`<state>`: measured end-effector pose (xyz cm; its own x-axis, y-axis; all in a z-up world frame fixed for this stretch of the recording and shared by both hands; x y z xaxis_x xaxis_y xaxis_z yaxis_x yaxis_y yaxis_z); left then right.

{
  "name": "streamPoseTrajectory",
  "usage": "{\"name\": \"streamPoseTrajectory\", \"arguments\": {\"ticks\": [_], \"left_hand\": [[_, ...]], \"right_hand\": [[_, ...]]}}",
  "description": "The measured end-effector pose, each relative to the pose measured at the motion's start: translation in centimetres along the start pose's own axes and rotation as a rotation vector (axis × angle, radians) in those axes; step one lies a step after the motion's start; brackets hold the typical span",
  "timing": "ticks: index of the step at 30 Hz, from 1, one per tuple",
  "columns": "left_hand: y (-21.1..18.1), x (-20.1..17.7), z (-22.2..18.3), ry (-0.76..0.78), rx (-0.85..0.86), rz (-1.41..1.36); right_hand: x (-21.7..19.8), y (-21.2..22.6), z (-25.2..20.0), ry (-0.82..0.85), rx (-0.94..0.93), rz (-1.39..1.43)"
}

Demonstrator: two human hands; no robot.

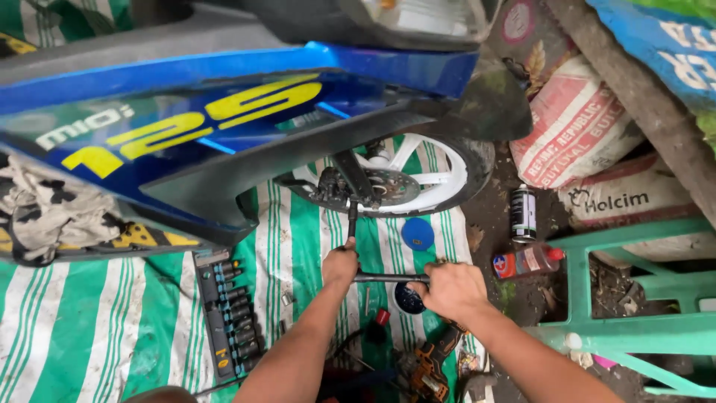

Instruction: Mounting and securing a brake caliper onto a motorcycle wheel assembly using hand tools and an impact driver.

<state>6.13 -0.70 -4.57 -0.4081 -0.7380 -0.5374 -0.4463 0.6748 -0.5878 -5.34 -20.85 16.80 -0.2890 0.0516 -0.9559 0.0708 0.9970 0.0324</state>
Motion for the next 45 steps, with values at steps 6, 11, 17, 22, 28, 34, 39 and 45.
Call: {"name": "streamPoseTrajectory", "arguments": {"ticks": [6, 11, 17, 22, 28, 34, 39, 45], "left_hand": [[3.3, 3.9, 6.0, 0.051, 0.105, -0.42], [3.7, 1.3, -1.4, 0.083, 0.042, -0.6], [-0.5, -4.6, -7.5, 0.122, 0.165, -0.777], [-1.9, -7.6, -6.1, 0.051, 0.213, -0.801], [-2.1, -7.9, -3.8, 0.02, 0.117, -0.738], [-1.3, -6.3, -2.9, 0.011, 0.109, -0.7], [-1.5, -7.5, -5.7, -0.035, 0.148, -0.733], [-2.0, -8.1, -5.3, -0.04, 0.177, -0.731]], "right_hand": [[0.8, 3.2, 0.0, -0.069, -0.124, -0.109], [-2.0, 4.2, -1.9, -0.087, -0.192, -0.131], [-9.2, 3.6, -6.4, -0.095, -0.137, -0.048], [-10.4, 4.0, -5.1, -0.17, -0.136, 0.0], [-9.4, 3.2, -2.1, -0.2, -0.197, 0.1], [-7.8, 2.3, -1.4, -0.162, -0.197, 0.092], [-7.7, 2.6, -1.3, -0.168, -0.226, 0.043], [-7.5, 2.4, -1.4, -0.151, -0.184, 0.096]]}}
Point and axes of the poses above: each hand's wrist, its own z-axis towards the middle knuckle, its own x-axis out of the palm, y = z × x, the point moved 6 cm from there along z, towards the middle knuckle, and after that the axes turned 11 degrees about z, right-handed, at the moved point
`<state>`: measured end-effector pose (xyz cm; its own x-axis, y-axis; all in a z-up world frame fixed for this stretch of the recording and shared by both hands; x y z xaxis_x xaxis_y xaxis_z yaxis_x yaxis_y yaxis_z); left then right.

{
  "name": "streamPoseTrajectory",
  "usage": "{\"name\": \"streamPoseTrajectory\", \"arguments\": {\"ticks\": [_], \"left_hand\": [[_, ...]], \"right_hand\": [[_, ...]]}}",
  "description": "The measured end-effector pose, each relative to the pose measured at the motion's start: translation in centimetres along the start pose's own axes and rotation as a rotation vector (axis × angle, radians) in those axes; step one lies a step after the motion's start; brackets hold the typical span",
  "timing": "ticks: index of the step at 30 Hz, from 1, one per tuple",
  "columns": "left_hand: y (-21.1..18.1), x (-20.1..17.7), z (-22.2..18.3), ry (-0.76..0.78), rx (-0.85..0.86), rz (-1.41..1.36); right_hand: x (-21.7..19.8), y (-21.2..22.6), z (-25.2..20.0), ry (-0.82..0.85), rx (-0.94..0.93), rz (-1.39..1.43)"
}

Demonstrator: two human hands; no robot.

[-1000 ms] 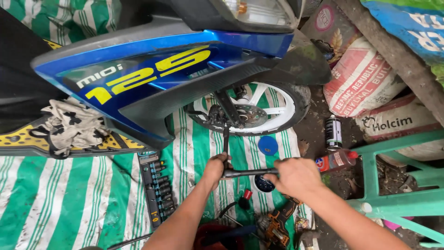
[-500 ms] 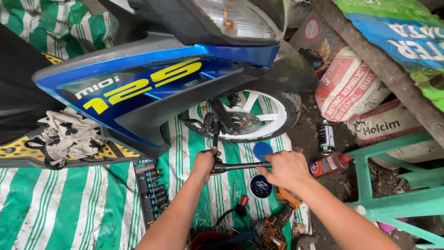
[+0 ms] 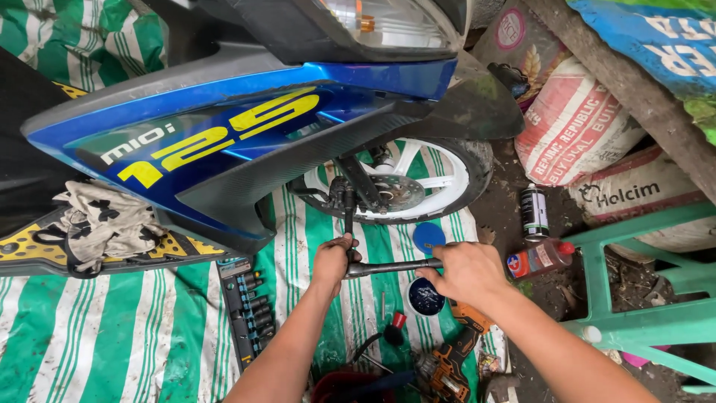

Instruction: Mounting and securing a brake caliper onto a motorcycle wheel assembly using hand tools and an impact driver.

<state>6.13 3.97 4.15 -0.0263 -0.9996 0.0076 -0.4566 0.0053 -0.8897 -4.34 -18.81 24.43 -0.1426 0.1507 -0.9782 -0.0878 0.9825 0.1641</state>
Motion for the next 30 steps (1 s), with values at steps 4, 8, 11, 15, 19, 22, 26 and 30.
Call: {"name": "streamPoseTrajectory", "arguments": {"ticks": [4, 8, 11, 15, 19, 22, 26, 30], "left_hand": [[0.0, -0.2, 0.0, 0.057, -0.026, -0.066], [0.0, 0.2, -0.3, 0.169, -0.074, -0.212], [0.6, -0.1, 0.7, 0.207, -0.082, -0.245], [-0.4, -0.1, 0.0, 0.21, -0.053, -0.19], [-0.7, -0.3, 1.1, 0.165, -0.074, -0.129], [-0.4, -1.1, 2.2, 0.116, -0.076, -0.116], [1.4, -1.0, 2.4, 0.156, -0.158, -0.197], [-0.4, -1.2, -2.8, 0.348, -0.307, -0.4]], "right_hand": [[-0.9, 1.2, 0.2, 0.004, 0.027, -0.015], [-2.1, 3.9, 0.0, -0.013, -0.003, -0.109], [-1.3, 2.6, 0.3, -0.012, -0.006, -0.085], [3.7, -3.2, 0.6, 0.018, 0.038, 0.213], [5.1, -2.6, -0.3, 0.024, -0.01, 0.253], [2.9, 0.4, 0.1, 0.042, 0.001, 0.222], [-1.3, 4.6, -0.4, -0.022, -0.013, -0.072], [-1.0, 3.7, 0.5, -0.025, 0.011, -0.041]]}}
Point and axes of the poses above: each hand's wrist, its own z-axis towards the middle knuckle, its own x-axis out of the palm, y = z × x, the point moved 6 cm from there along z, towards the middle knuckle, and after that the axes turned 11 degrees about z, right-handed, at the moved point
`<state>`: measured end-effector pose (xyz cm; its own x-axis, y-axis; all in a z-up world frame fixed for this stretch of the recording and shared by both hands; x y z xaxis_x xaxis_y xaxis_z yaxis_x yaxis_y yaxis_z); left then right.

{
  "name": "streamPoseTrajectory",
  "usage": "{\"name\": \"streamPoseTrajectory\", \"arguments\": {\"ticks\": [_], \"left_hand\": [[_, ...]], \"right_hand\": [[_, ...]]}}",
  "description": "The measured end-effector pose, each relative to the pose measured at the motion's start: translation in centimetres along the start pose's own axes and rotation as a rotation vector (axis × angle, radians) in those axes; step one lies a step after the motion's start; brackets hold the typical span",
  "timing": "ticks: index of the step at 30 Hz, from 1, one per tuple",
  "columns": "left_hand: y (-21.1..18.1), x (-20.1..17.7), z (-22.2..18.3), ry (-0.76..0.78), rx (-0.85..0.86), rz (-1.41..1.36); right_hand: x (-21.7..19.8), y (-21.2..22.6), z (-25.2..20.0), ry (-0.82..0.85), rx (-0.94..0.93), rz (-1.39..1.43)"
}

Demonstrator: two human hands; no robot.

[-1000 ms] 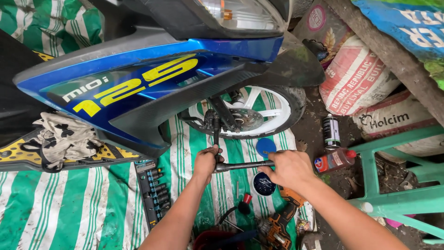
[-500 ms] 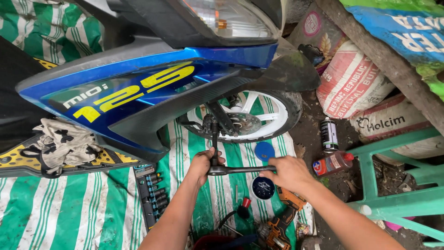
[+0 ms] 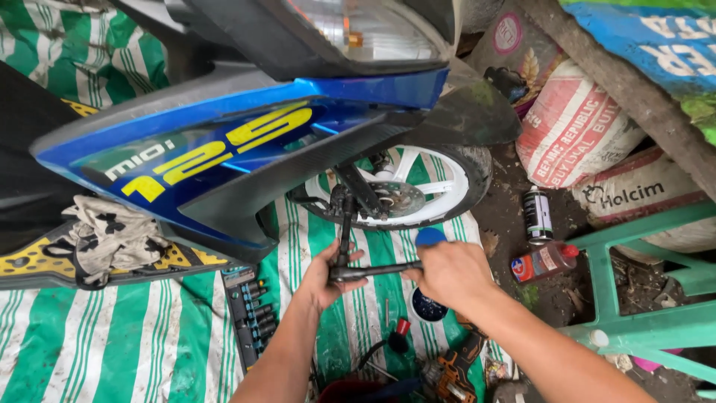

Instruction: Mounting and securing a brake caliper onto a motorcycle wheel assembly using hand tools and an impact driver.

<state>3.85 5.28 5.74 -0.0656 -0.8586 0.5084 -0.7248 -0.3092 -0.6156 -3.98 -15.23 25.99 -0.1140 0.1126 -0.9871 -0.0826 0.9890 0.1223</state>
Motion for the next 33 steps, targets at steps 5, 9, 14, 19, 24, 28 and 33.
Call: {"name": "streamPoseTrajectory", "arguments": {"ticks": [5, 9, 14, 19, 24, 28, 33], "left_hand": [[0.2, -0.3, 2.2, -0.056, -0.024, 0.299], [-0.3, 0.3, 1.1, -0.23, -0.003, 0.411], [-0.9, 1.2, -0.1, -0.285, 0.009, 0.465], [-1.0, 1.9, -0.8, -0.346, 0.008, 0.487], [-1.5, 2.4, -2.0, -0.383, -0.01, 0.504], [-1.4, 2.4, -2.1, -0.398, -0.018, 0.505], [-2.1, 2.8, -3.4, -0.424, -0.028, 0.503]], "right_hand": [[3.8, -2.6, -1.1, 0.033, -0.041, 0.023], [7.2, -4.6, -0.2, 0.029, -0.177, 0.011], [8.7, -5.6, 2.0, 0.0, -0.263, -0.047], [8.1, -5.2, 1.6, 0.096, -0.193, 0.002], [8.0, -5.4, 1.2, -0.008, -0.21, 0.011], [7.5, -4.9, 1.0, 0.038, -0.18, 0.017], [8.2, -5.0, 1.3, 0.08, -0.171, 0.002]]}}
Point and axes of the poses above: each hand's wrist, its own z-axis towards the middle knuckle, its own x-axis out of the palm, y = z × x, the point moved 6 cm from there along z, towards the middle knuckle, and after that the axes turned 11 degrees about z, right-handed, at the moved point
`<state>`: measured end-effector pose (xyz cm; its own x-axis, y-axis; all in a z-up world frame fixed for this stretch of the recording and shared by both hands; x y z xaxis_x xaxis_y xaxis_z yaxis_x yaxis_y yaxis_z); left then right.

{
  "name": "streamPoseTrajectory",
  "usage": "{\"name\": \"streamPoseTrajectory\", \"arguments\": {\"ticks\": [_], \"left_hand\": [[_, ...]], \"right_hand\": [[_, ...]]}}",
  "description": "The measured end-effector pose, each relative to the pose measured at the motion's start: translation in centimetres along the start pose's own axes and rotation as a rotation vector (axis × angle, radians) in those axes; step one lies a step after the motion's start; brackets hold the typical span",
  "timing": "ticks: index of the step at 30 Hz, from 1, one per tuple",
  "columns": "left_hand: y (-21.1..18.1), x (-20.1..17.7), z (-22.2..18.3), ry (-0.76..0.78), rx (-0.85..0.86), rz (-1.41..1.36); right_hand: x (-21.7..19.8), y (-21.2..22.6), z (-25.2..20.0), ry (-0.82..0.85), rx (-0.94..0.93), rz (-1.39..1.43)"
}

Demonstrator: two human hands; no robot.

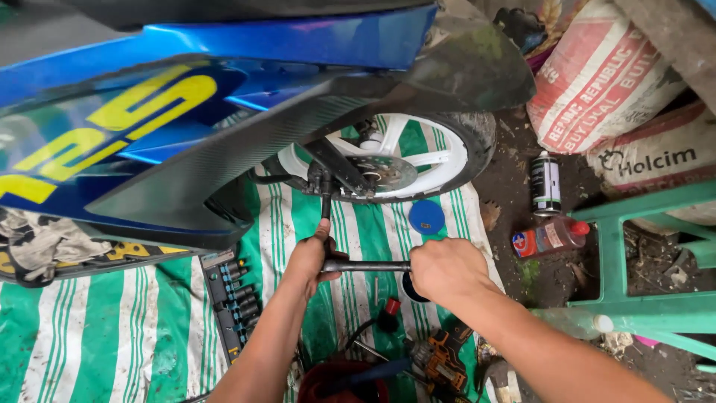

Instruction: Mounting and securing a brake caliper onto a motorcycle wheel assembly using hand tools and an impact driver.

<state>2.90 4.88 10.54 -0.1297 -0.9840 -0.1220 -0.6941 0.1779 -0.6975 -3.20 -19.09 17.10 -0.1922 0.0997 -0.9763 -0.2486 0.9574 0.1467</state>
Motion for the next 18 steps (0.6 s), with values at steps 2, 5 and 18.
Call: {"name": "streamPoseTrajectory", "arguments": {"ticks": [2, 5, 18], "left_hand": [[-0.1, 0.0, -0.4, -0.004, -0.012, 0.007], [-0.2, 0.2, -0.6, -0.022, -0.029, 0.007], [1.1, 0.0, 2.5, -0.039, 0.079, 0.019]], "right_hand": [[0.4, -0.2, 0.0, 0.009, 0.005, 0.0], [-0.1, 0.2, -0.3, 0.037, 0.01, -0.003], [-1.0, 0.6, 0.0, 0.092, 0.106, 0.022]]}}
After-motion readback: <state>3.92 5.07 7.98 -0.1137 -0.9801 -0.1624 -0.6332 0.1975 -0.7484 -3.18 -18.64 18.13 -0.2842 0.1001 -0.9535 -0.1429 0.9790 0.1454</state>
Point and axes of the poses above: each hand's wrist, its own z-axis towards the middle knuckle, its own x-axis out of the palm, y = z × x, the point moved 6 cm from there along z, towards the middle knuckle, and after that the axes turned 11 degrees about z, right-handed, at the moved point
